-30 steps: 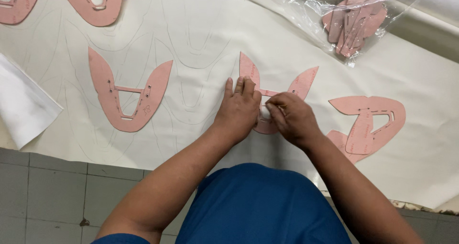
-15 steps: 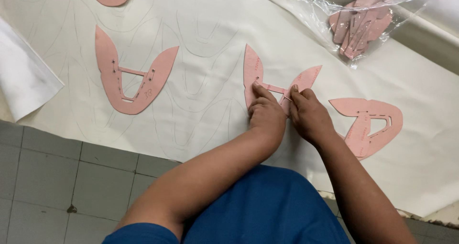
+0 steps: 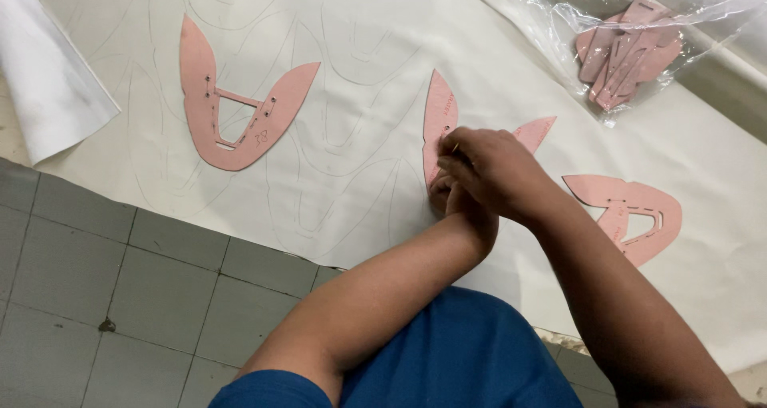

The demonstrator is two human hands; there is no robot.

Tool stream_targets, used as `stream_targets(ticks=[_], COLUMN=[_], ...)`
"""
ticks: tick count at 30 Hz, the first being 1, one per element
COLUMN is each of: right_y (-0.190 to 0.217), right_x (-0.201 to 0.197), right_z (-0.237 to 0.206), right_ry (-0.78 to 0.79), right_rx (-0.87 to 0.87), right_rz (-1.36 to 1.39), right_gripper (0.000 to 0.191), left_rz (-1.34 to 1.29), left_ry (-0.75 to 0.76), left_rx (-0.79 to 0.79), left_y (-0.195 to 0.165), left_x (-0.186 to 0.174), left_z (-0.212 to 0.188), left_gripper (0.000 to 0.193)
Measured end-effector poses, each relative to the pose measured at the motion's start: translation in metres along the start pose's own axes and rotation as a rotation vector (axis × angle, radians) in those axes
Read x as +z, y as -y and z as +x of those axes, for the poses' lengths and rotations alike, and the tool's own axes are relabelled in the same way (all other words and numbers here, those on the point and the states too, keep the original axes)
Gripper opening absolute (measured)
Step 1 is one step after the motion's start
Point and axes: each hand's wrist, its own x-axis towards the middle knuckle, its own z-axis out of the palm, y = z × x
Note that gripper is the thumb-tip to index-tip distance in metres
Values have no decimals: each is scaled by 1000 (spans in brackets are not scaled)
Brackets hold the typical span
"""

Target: The person arranges pink paper shoe pattern pieces on a large sheet of white paper spread over a workbench, aligning each piece against drawn outlines. They hold the pieces steady with one hand and mark reference points on the paper with a pencil, working through several pattern pieces one at a time.

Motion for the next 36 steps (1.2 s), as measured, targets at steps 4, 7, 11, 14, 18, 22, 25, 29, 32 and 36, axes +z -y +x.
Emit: stream_targets(ticks=[4,7,11,14,18,22,25,29,32,36], right_y=[0,-3,-3,-3,-9,-10,-8,-18,-40,-74], right_x=[10,17,19,18,8,3,-2,-8,-8,11], right_z=[8,8,8,13,33,51,60,50,13,-47], right_ry=[119,141,86,-3,-173,-330,-469,-575,-567,-496], right_rx=[-146,-137,-150,-153,-209,-231,-304,-225,-45,269], right_rz=[-192,-166,-249,-354,-336,-304,-307,31,401,103], right_gripper=[19,19,15,10,14,8,7,8,19,35], left_rz=[-106,-135,-153,-200,-222,-87,-38,30,-404,-490], left_ry=[12,9,10,22,19,-72,-113,-75,-288,-468], left_rx=[29,34,29,33,15,-134,-163,-9,-149,67], left_y=[-3,-4,-3,-1,6,9,11,18,31,76], left_x=[1,5,7,5,4,-2,-2,9,21,51], left_z=[4,5,5,3,-4,-7,-7,-5,-4,-32], left_gripper=[52,50,48,46,43,57,58,56,73,42])
